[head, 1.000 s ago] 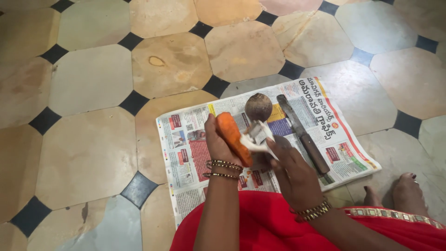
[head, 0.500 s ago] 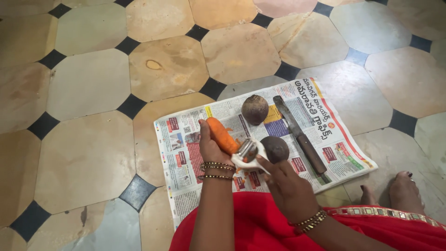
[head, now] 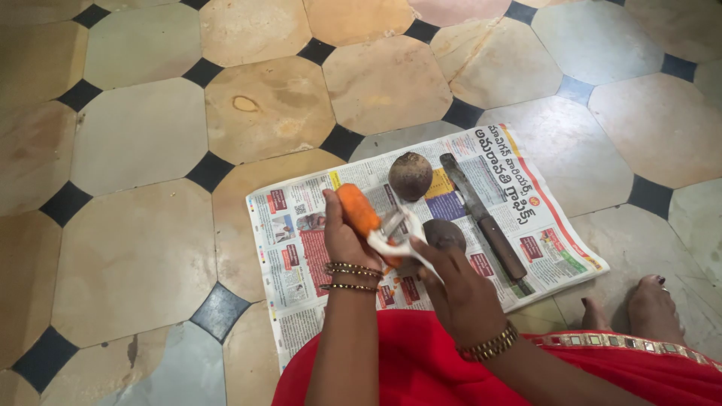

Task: Peeling a carrot using a handheld peeler over a newspaper.

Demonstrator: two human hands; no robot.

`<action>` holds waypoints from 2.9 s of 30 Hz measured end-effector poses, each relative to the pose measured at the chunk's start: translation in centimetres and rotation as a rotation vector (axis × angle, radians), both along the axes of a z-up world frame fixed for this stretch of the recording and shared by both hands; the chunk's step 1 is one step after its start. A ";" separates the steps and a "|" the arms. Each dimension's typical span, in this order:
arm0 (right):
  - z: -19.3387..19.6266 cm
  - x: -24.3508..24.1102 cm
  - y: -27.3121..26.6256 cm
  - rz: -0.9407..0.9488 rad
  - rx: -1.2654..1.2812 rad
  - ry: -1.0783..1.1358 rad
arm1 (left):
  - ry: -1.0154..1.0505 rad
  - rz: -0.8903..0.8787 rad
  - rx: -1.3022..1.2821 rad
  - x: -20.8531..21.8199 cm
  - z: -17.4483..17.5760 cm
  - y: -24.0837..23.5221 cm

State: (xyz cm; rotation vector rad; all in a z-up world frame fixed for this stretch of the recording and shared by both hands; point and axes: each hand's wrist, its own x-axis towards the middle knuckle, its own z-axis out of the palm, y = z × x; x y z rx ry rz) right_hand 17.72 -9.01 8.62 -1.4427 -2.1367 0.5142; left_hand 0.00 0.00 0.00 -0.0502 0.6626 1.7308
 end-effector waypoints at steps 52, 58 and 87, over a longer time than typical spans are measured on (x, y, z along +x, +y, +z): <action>8.3 0.6 3.3 -0.083 -0.151 0.329 | 0.101 0.129 -0.029 0.0 -1.8 -2.5; 11.3 1.3 0.3 -0.189 -0.304 0.521 | 0.152 0.104 -0.054 0.8 1.5 -4.8; 4.5 2.2 -3.0 -0.030 -0.062 -0.068 | -0.075 0.208 0.031 -0.2 2.4 -4.0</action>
